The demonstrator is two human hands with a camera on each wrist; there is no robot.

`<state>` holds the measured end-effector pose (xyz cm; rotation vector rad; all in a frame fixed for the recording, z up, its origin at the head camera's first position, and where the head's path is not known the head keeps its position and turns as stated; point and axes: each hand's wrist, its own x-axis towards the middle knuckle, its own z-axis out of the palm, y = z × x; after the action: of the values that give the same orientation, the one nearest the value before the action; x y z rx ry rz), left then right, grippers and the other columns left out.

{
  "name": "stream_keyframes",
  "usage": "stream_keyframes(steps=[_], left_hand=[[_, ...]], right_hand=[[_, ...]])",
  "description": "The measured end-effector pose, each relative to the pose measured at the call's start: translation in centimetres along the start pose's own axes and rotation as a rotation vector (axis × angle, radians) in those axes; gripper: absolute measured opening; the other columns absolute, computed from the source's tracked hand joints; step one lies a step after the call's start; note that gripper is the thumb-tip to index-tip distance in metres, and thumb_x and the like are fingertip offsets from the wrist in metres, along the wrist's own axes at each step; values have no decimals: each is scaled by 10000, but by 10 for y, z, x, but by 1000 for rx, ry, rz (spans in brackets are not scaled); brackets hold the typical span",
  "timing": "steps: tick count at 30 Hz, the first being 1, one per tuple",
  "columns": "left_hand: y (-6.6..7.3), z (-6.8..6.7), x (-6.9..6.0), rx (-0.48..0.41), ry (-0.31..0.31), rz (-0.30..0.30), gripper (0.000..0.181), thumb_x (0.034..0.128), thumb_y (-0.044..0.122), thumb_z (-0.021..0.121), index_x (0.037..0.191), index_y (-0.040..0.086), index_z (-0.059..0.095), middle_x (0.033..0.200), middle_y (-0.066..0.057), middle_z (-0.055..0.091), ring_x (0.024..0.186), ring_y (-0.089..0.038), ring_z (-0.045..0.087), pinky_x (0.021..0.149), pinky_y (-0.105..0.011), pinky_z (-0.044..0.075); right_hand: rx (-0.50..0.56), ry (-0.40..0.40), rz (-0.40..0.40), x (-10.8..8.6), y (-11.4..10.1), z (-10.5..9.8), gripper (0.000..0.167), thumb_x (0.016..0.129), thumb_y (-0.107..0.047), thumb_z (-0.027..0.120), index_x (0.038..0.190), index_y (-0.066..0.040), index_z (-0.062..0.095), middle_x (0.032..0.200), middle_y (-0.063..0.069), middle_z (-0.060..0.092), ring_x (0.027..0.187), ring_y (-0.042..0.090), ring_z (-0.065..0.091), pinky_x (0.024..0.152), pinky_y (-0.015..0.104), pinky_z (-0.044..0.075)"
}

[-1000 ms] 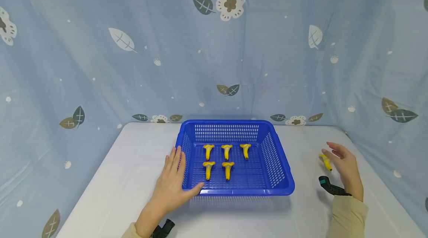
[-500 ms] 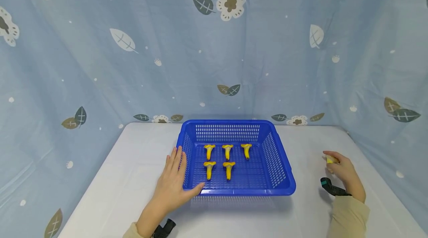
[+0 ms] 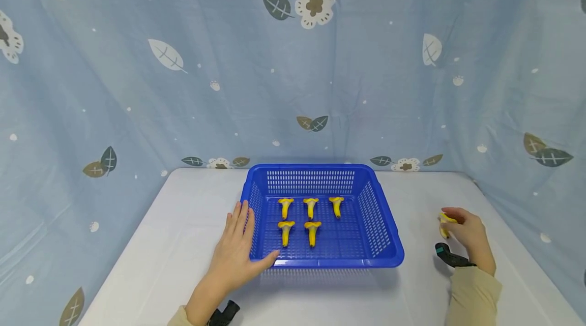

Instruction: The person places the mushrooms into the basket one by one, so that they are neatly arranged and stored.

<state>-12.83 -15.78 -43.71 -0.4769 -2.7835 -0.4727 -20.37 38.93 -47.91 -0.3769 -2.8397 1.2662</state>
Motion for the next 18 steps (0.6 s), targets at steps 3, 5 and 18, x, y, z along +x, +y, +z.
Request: stream_keyframes(steps=[3, 5, 18], left_hand=[[0, 0, 0, 3, 6, -2, 1078, 823, 667, 632, 1484, -124, 314, 1611, -269, 139, 1509, -366, 30, 1195, -551, 134], [0, 1, 0, 3, 9, 1, 1079, 822, 664, 635, 1483, -126, 313, 1610, -270, 139, 1508, -373, 39, 1197, -545, 130], [1, 1, -1, 18, 29, 8, 1081, 814, 665, 643, 1480, -124, 324, 1607, -272, 153, 1497, -404, 95, 1185, -560, 166]], right_hand=[[19, -14, 30, 1, -2, -1, 509, 911, -164, 659, 1317, 118, 538, 1225, 294, 590, 988, 287, 550, 787, 374, 440], [46, -29, 56, 0, -2, -1, 531, 920, -229, 673, 1303, 120, 557, 1176, 252, 625, 977, 269, 549, 809, 413, 437], [160, -74, 168, -1, -6, 0, 698, 896, -370, 727, 1329, 133, 512, 1335, 344, 479, 1226, 470, 376, 1000, 696, 280]])
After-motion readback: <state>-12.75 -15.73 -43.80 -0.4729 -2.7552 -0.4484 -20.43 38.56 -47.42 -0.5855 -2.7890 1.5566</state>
